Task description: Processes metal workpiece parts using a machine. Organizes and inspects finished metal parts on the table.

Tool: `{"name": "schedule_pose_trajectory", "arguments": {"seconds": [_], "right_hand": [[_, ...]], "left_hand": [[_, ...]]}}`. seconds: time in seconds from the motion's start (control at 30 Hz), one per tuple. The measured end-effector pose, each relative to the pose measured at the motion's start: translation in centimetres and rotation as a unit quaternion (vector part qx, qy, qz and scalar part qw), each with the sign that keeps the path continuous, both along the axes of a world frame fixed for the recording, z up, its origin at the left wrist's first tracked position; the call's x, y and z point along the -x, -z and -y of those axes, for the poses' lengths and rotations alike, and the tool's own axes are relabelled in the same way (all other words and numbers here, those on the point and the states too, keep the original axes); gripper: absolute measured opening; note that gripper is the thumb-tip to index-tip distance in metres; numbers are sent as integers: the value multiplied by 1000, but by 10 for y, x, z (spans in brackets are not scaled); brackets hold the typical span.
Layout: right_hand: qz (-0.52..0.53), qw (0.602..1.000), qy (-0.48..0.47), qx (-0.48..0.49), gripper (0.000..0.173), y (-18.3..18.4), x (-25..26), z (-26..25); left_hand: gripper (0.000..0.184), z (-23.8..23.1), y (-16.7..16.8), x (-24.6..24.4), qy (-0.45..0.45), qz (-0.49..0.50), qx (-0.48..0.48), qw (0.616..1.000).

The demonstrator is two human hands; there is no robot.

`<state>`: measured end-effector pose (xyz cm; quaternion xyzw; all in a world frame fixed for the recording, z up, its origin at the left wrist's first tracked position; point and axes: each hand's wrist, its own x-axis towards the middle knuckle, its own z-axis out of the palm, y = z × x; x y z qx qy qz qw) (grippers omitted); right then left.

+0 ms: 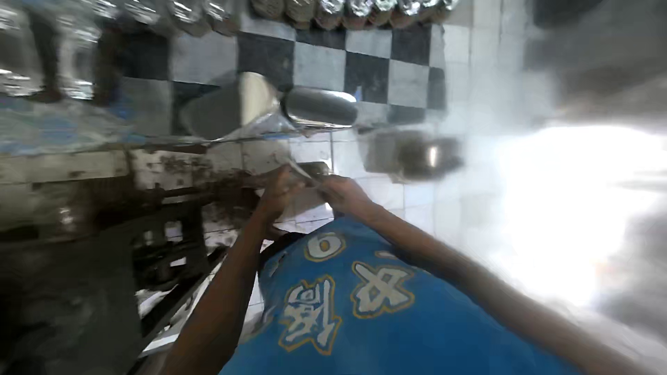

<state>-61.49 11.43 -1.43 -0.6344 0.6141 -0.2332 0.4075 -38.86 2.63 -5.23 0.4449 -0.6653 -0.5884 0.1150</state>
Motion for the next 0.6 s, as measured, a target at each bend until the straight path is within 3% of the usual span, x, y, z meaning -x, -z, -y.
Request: {"name": "schedule_pose_trajectory", "arguments": {"seconds": [0.07,0.13,0.2,0.27,0.37,0.47,0.53,0.6], "right_hand": [[-86,981,68,-157,28,55,78,-73],[-151,924,113,-334,34,67,134,-165],[-163,870,155,-438,38,54,169,-231],[-154,837,199,-486,35,38,183,-279],[-129,822,236,-501,32,42,192,-302],[-125,846,216,-471,31,54,189,-251],[-126,870,190,-437,31,70,188,-213],[-125,901,155,-386,28,90,185,-177]], "left_hand": [[82,9,78,42,125,148,41,980],[78,10,138,69,167,199,97,961],[66,24,174,95,112,223,158,955],[65,28,180,112,70,274,165,945],[72,33,166,118,104,332,115,930],[65,48,127,100,119,327,55,936],[60,50,79,74,91,338,63,935],[58,55,15,31,1,331,89,939]]}}
